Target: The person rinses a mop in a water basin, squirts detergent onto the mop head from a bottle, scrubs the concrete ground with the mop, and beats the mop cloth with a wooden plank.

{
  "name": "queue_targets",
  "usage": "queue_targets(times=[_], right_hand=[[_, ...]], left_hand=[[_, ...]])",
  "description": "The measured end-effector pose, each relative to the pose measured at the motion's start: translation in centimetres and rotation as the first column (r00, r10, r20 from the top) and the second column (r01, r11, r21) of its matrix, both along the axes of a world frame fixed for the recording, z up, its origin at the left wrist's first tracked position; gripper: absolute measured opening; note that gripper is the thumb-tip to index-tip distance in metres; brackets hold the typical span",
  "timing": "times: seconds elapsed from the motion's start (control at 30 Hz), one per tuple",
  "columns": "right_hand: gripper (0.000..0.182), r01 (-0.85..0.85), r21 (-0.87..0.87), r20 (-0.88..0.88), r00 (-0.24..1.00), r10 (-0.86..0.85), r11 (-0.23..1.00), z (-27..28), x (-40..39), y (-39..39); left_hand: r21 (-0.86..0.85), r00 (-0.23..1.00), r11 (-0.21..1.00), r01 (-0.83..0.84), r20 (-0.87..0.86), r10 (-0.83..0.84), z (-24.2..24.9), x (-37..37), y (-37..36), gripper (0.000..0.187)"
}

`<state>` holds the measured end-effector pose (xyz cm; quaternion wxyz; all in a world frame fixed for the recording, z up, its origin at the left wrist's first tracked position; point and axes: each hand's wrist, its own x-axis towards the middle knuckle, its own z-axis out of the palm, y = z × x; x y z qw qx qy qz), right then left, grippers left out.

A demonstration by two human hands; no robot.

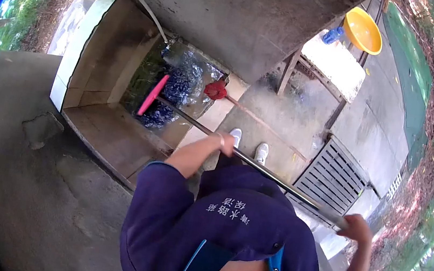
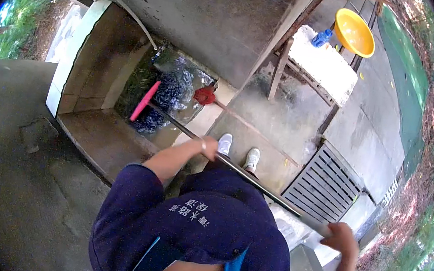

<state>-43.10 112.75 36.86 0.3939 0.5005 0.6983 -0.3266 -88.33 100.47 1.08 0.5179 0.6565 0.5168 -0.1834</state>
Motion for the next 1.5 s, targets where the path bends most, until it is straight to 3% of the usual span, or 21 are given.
queue_targets(times=[0.03,0.13,0.2,0.27,0.3,0.33,0.4,0.47,0.57,0.6,0.67,0.73,0.8,0.9,0.93,1.0,1.13,1.2,1.27,1.33,1.5], right_hand=[[0.04,-0.013,-0.022,0.099,0.995,0.016,1.0,1.8,0.8,1.0],[0.044,-0.084,-0.075,0.122,0.988,0.093,0.994,5.5,3.7,3.0],[0.047,0.208,-0.14,0.362,0.921,-0.146,0.968,6.0,1.5,3.6],[0.045,0.293,-0.144,0.338,0.912,-0.231,0.945,5.2,-2.2,3.3],[0.048,0.058,-0.142,0.21,0.977,-0.027,0.988,3.6,-1.9,2.8],[0.037,-0.218,-0.034,-0.137,0.968,0.212,0.975,2.3,-2.4,2.2],[0.031,-0.298,0.158,0.001,0.953,0.302,0.941,0.9,-6.0,-0.4],[0.027,-0.236,0.248,-0.031,0.967,0.251,0.939,3.0,-8.5,-0.8],[0.022,-0.211,0.395,0.001,0.973,0.229,0.894,8.3,-9.1,-0.2],[0.021,-0.197,0.442,0.013,0.977,0.214,0.875,9.9,-8.6,-0.1],[0.021,-0.215,0.473,0.099,0.977,0.191,0.854,12.5,-7.8,-0.3],[0.021,-0.202,0.482,0.138,0.978,0.153,0.852,14.8,-7.6,-0.8],[0.021,-0.132,0.493,0.147,0.987,0.068,0.86,15.3,-5.4,-1.9],[0.024,-0.229,0.682,0.173,0.973,0.151,0.694,12.5,1.0,-2.7],[0.025,-0.206,0.657,0.225,0.972,0.073,0.726,11.5,3.0,-2.3],[0.023,-0.163,0.692,0.148,0.986,0.083,0.704,8.7,8.9,-1.8],[0.029,-0.153,0.774,0.029,0.978,0.206,0.614,3.8,19.2,-1.9],[0.034,-0.178,0.854,0.022,0.951,0.309,0.488,1.7,24.4,-2.1],[0.031,-0.09,0.781,0.035,0.994,0.099,0.618,1.9,25.7,-1.4],[0.032,-0.11,0.828,0.06,0.992,0.109,0.549,1.1,28.3,-0.7],[0.033,-0.055,0.83,0.031,0.998,0.053,0.556,0.6,33.3,0.7]], left_hand=[[0.05,0.997,0.998,0.035,0.068,-0.038,1.3,2.1,0.7,0.038],[0.078,0.981,0.997,0.029,0.191,-0.044,0.2,5.6,0.8,0.037],[0.095,0.98,0.996,0.003,0.199,-0.021,1.0,5.1,0.3,0.034],[0.107,0.978,0.994,-0.004,0.206,-0.018,1.1,4.2,0.0,0.033],[0.086,0.984,0.996,-0.007,0.178,-0.009,0.8,2.7,-0.6,0.031],[0.061,0.989,0.998,-0.01,0.149,0.001,0.5,1.2,-1.1,0.03],[0.041,0.99,0.994,-0.106,0.093,0.102,1.3,-0.5,-2.1,0.029],[0.103,0.985,0.983,-0.151,0.097,0.141,1.1,-1.7,-2.9,0.028],[0.136,0.863,0.908,-0.396,0.394,0.317,1.2,-1.9,-2.8,0.036],[0.132,0.866,0.916,-0.379,0.398,0.302,0.3,-2.3,-2.6,0.036],[0.243,0.913,0.928,-0.283,0.365,0.183,-1.7,-3.5,-2.0,0.038],[0.097,0.989,0.987,-0.126,0.092,0.117,-3.0,-3.6,-1.0,0.04],[0.088,0.999,0.996,-0.033,0.012,0.032,-4.4,-1.6,-0.3,0.042],[0.066,0.999,0.996,-0.051,0.022,0.05,-5.1,1.5,-0.1,0.042],[0.067,0.999,0.997,-0.033,0.014,0.032,-4.6,2.2,0.1,0.042],[0.105,0.997,0.991,-0.081,0.004,0.081,-2.9,3.2,-0.8,0.041],[0.157,0.995,0.983,-0.097,0.045,0.091,-0.1,4.4,-2.5,0.026],[0.198,0.999,0.98,-0.032,0.007,0.031,2.4,5.8,-2.2,0.019],[0.165,1.0,0.986,0.004,0.014,-0.006,4.4,7.1,-1.9,0.016],[0.232,0.999,0.973,0.019,0.023,-0.025,7.3,8.2,-1.1,0.018],[0.248,0.999,0.968,0.026,0.012,-0.03,10.4,11.9,-0.8,0.021]])
